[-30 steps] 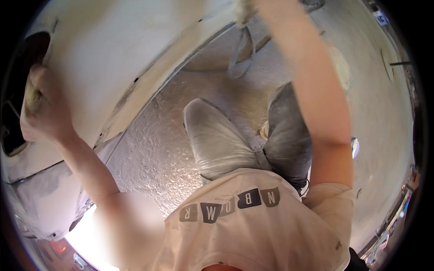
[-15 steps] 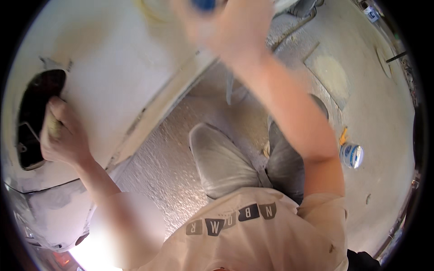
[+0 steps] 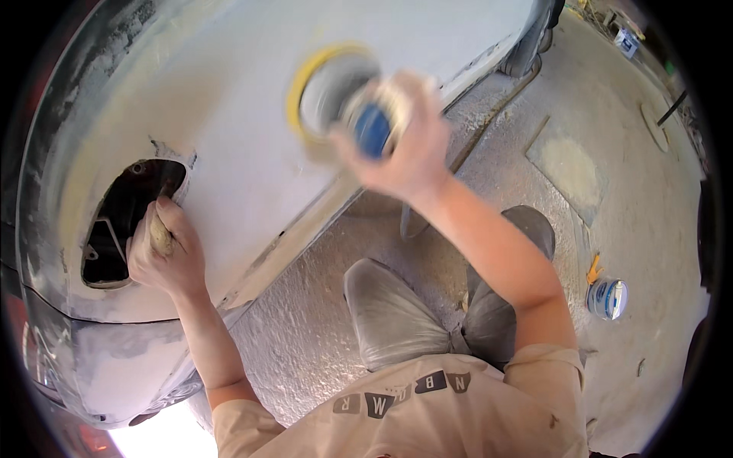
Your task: The person uses a handheld electric sander to smooth the surface of a white car door. They move the sander across the door panel and around the door handle area, occasionally touching the surface with their left hand.
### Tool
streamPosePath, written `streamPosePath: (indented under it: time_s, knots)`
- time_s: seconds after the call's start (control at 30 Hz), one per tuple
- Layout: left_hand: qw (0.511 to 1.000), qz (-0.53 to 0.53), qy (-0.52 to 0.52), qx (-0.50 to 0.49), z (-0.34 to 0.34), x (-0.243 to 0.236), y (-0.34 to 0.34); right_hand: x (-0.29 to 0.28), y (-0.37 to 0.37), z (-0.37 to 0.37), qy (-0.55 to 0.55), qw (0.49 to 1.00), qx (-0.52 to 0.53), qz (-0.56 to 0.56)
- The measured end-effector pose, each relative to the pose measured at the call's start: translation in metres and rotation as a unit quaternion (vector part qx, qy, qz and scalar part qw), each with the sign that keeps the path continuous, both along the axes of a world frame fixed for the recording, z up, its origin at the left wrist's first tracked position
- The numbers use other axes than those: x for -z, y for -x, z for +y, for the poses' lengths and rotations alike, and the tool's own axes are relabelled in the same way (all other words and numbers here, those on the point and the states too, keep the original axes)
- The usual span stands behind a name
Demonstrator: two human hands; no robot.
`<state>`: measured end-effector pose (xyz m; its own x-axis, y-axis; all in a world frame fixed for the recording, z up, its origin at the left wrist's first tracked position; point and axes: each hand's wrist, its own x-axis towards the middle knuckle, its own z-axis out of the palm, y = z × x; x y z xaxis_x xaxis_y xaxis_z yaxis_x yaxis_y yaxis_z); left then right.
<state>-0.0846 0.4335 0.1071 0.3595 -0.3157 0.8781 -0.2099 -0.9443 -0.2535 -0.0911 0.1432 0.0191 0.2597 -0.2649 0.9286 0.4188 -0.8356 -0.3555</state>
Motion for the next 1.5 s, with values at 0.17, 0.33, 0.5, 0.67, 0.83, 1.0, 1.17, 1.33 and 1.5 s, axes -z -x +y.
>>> streamPosePath:
  time_s: [0.17, 0.33, 0.5, 0.67, 0.83, 1.0, 1.17, 1.33, 1.5]
  knots:
    - [0.998, -0.029, 0.004, 0.049, -0.003, 0.003, -0.006, 0.020, -0.004, -0.027, -0.128, 0.988, -0.071, 0.056]
    - [1.000, -0.009, 0.004, 0.007, -0.007, 0.002, -0.003, -0.028, -0.035, -0.070, -0.216, 0.975, 0.055, -0.001]
    - [1.000, -0.008, -0.017, 0.014, -0.004, 0.001, -0.002, 0.021, 0.001, -0.004, 0.010, 0.998, -0.042, -0.034]
    - [1.000, -0.021, -0.016, 0.017, -0.004, 0.001, -0.004, -0.005, -0.016, -0.059, -0.228, 0.968, -0.011, 0.108]
    - [1.000, -0.015, -0.011, 0.006, -0.004, 0.001, -0.004, -0.024, -0.014, -0.046, -0.153, 0.984, 0.065, 0.070]
    - [1.000, 0.006, -0.018, 0.013, -0.006, 0.001, 0.001, 0.012, 0.005, -0.016, 0.082, 0.996, -0.017, -0.015]
    - [1.000, 0.012, 0.012, 0.017, -0.007, 0.006, -0.001, -0.019, -0.026, -0.094, -0.235, 0.969, 0.019, 0.073]
    - [0.999, 0.017, 0.015, 0.025, 0.000, -0.001, 0.002, -0.017, -0.025, -0.063, -0.132, 0.990, 0.032, 0.024]
    - [0.994, 0.084, 0.060, 0.018, 0.011, 0.002, 0.003, 0.025, -0.015, -0.029, -0.013, 0.994, -0.095, -0.047]
